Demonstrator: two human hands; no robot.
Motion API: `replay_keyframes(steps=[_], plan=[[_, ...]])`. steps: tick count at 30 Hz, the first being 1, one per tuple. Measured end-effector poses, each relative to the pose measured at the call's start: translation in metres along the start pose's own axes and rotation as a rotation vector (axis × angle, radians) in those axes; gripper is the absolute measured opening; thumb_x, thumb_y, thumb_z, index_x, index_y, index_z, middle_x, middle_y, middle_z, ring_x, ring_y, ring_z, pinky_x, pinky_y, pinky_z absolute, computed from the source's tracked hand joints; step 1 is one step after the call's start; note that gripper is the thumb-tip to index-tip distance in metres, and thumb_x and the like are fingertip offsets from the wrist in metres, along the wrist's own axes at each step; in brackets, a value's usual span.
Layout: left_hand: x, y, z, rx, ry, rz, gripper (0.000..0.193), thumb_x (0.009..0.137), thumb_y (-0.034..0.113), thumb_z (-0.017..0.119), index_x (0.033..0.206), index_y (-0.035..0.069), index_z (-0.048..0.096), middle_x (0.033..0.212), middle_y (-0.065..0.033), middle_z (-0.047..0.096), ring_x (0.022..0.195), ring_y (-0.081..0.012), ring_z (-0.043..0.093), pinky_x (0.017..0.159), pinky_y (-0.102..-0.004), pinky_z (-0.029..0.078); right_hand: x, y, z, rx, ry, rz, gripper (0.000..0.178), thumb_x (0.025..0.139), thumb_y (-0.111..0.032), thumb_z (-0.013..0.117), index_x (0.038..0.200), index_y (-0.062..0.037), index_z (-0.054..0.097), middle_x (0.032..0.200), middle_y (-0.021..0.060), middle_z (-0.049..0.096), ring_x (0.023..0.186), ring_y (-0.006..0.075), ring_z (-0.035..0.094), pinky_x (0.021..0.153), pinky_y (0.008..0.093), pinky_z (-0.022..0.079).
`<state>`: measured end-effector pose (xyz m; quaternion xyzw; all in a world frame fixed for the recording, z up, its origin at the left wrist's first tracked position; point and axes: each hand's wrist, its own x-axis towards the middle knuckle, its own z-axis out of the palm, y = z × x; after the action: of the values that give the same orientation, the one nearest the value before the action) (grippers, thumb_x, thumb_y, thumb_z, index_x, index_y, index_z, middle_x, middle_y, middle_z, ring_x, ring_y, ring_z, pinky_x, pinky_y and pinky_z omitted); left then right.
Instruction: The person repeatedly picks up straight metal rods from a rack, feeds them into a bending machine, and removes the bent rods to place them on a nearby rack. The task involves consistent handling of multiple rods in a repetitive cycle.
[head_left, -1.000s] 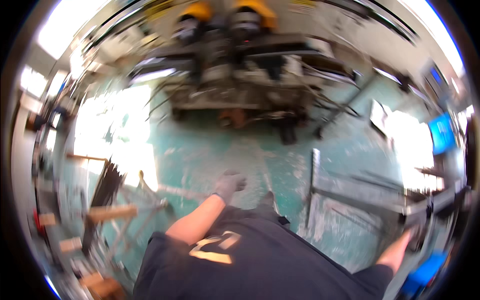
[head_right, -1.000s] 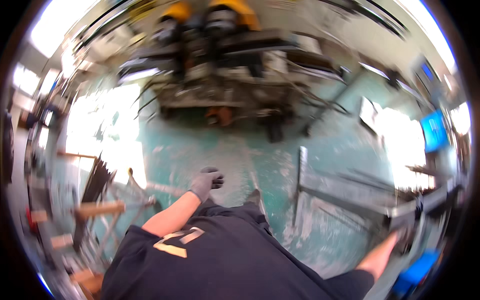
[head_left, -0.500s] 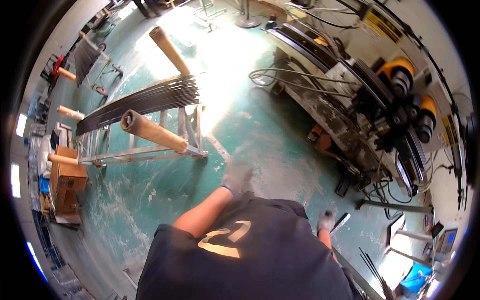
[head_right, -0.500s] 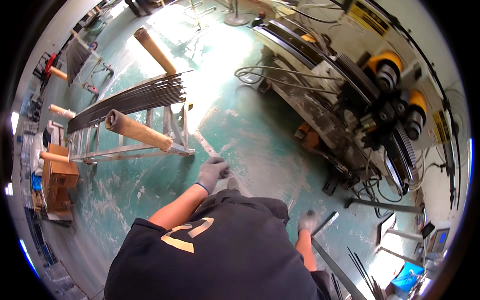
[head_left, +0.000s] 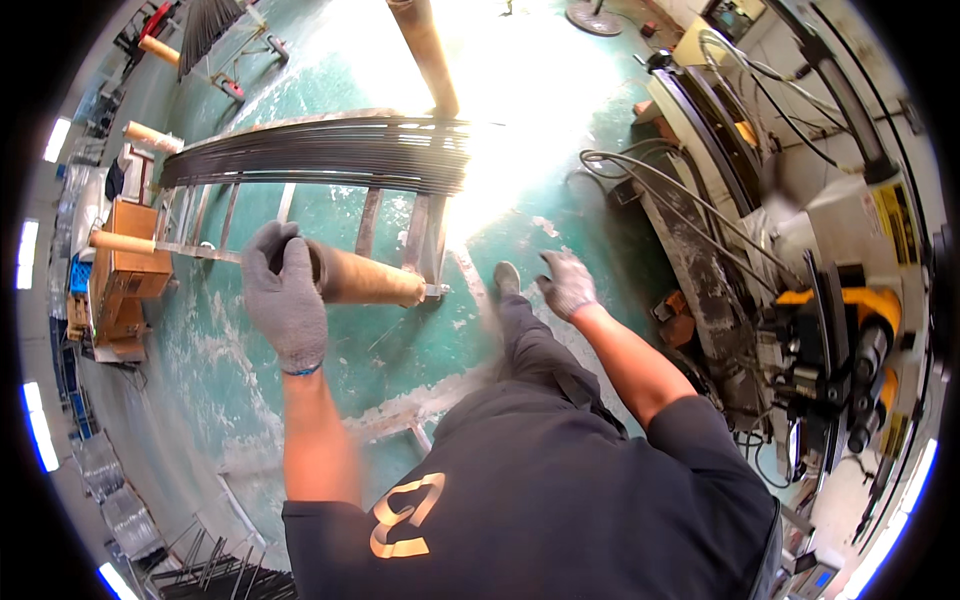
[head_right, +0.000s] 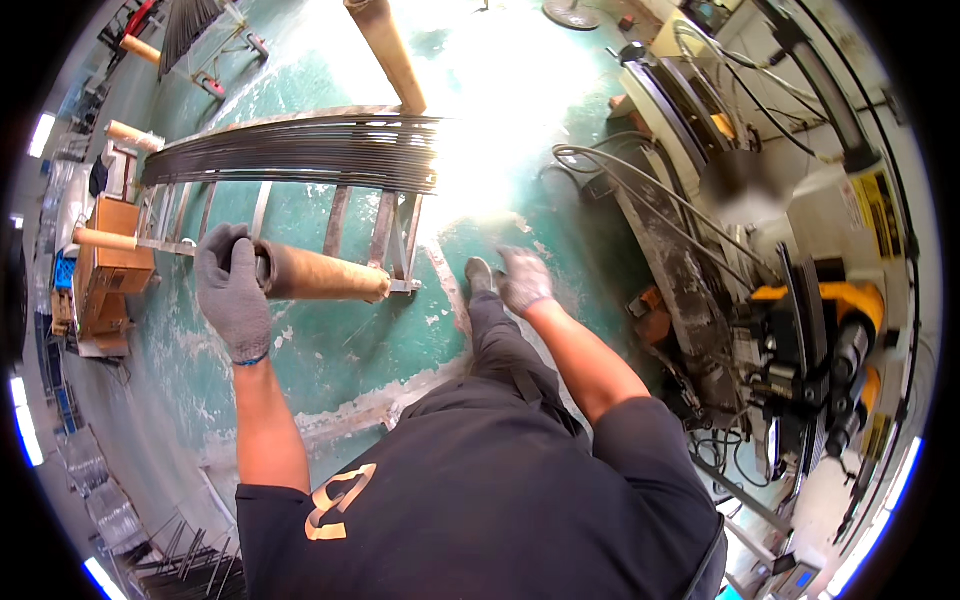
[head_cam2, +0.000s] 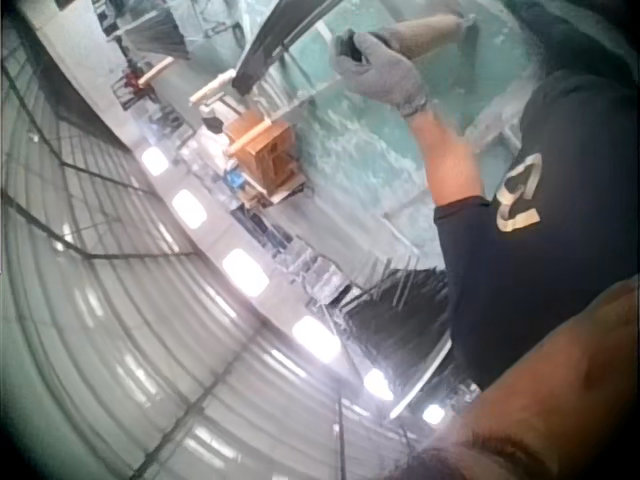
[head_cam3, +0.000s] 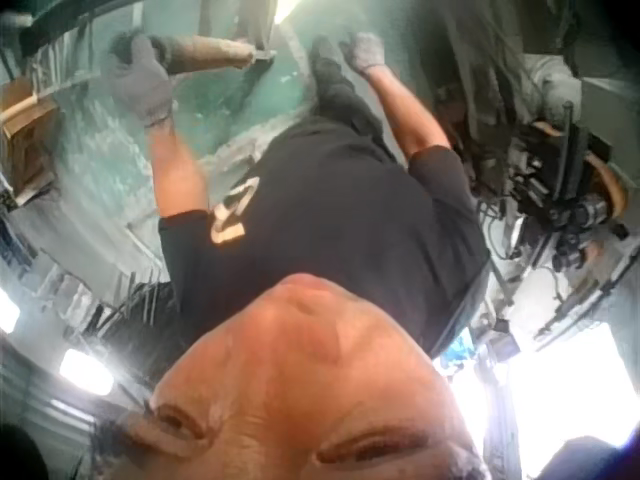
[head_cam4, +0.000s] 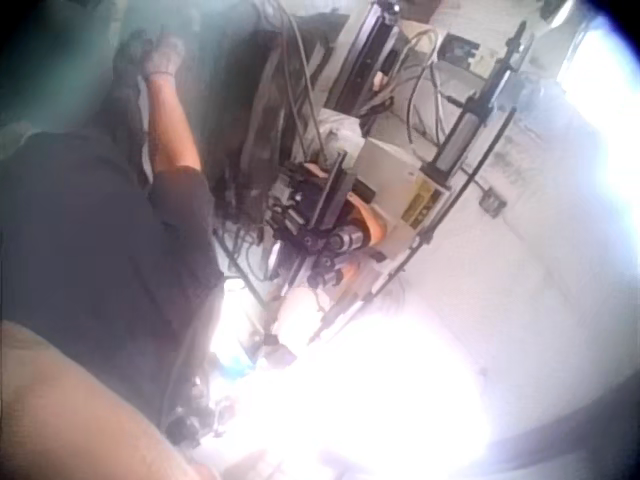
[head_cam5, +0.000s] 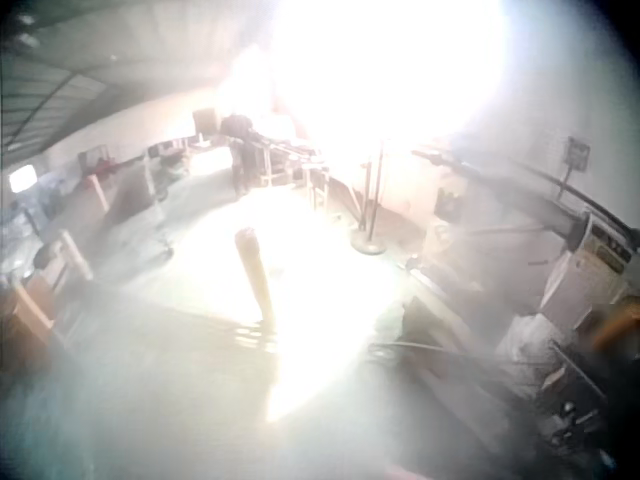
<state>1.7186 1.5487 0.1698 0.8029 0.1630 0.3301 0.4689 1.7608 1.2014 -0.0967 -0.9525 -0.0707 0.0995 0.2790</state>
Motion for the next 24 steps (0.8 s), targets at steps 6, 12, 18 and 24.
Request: replay_keyframes(steps=[6,12,18,24], plan=[[0.041,-0.028,0.040,0.558,-0.111,-0.003,0.017,0.096,0.007,0.069,0.110,-0.002,0.070,0.100,-0.0123,0.072,0.092,-0.0222,0.067,0.086,-0.0341,0.053,0.180,-0.069,0.083,-0.117,-0.204,-0.236,0.056,0.084,-0.021,0.078,0.135,-0.0067,0.059,0.136,0.0188,0.063,0.129,0.0382,0.058,0.107,0.0494,0.047],[0.049,-0.030,0.051,0.815,-0.184,-0.076,0.015,0.092,0.003,0.068,0.106,-0.001,0.071,0.098,-0.0156,0.072,0.088,-0.0327,0.066,0.082,-0.0416,0.052,0.292,-0.080,0.185,-0.251,-0.037,-0.376,0.047,0.093,-0.013,0.060,0.138,-0.0002,0.056,0.138,0.0198,0.060,0.130,0.0374,0.056,0.109,0.0490,0.045],[0.067,-0.027,0.070,0.955,-0.199,-0.224,0.016,0.091,-0.001,0.065,0.106,-0.004,0.070,0.101,-0.0178,0.071,0.092,-0.0341,0.067,0.085,-0.0427,0.052,0.322,-0.084,0.218,-0.341,0.024,-0.417,0.046,0.092,-0.013,0.053,0.136,0.0028,0.056,0.123,0.0198,0.063,0.115,0.0336,0.060,0.101,0.0470,0.048],[0.071,-0.030,0.072,0.979,-0.217,-0.331,0.021,0.094,0.009,0.062,0.110,-0.002,0.068,0.114,-0.0212,0.073,0.100,-0.0403,0.063,0.093,-0.0493,0.049,0.337,-0.094,0.237,-0.350,-0.134,-0.373,0.029,0.092,-0.011,0.055,0.119,-0.0015,0.059,0.103,0.0169,0.065,0.100,0.0341,0.064,0.091,0.0482,0.050]])
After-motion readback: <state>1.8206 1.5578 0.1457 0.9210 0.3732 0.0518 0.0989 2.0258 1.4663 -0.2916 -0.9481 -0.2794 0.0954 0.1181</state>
